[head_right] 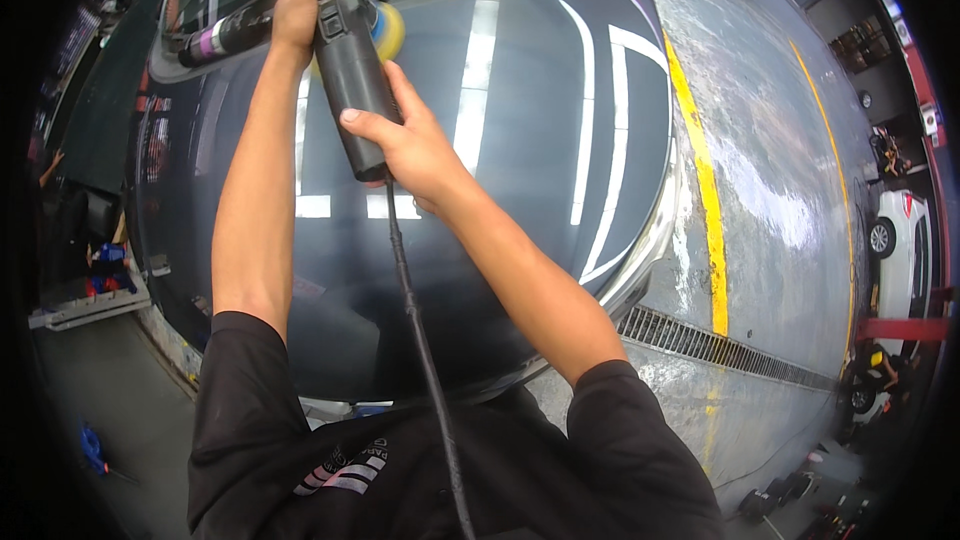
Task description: The person uses a rotary polisher with a yellow pad to buff the hood of a dark-colored car. They move the tool in circular and sweeping motions across the hood surface, covering the center, edges, and areas near the windshield and front grille.
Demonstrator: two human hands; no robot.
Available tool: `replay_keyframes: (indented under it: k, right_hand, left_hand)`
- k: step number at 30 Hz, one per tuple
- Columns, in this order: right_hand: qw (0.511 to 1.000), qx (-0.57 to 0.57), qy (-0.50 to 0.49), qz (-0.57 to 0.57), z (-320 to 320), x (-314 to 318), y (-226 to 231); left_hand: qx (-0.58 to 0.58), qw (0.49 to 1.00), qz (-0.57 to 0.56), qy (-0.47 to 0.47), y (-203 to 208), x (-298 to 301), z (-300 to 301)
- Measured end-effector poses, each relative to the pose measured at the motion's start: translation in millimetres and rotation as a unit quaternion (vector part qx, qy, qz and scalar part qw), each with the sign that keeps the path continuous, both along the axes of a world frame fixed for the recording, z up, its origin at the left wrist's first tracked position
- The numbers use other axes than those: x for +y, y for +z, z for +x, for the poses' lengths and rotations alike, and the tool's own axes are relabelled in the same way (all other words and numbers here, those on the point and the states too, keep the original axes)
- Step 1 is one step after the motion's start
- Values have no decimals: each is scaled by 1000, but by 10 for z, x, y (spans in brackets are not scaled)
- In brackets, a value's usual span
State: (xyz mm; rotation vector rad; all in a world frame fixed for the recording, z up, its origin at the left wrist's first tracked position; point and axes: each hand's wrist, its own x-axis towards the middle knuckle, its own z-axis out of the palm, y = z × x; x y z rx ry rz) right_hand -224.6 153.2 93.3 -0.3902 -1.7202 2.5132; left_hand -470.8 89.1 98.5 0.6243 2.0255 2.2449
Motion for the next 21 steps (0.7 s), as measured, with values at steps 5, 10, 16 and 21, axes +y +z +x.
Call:
replay_keyframes:
  k: [5, 10, 16, 21]
  right_hand:
    - [998, 29, -53, -19, 246, 423, -69]
    - [994, 51, -97, -15, 441, 871, -229]
    - [989, 30, -142, -28, 763, 1228, -88]
    - [980, 40, -194, -28, 1069, 1216, -161]
  left_hand:
    - [49, 998, -25, -16, 9, 670, 202]
    - [82, 993, -29, -78, -8, 1318, 350]
    - [22, 988, -33, -148, -100, 1981, 487]
    - [30, 981, -42, -186, -99, 2187, 931]
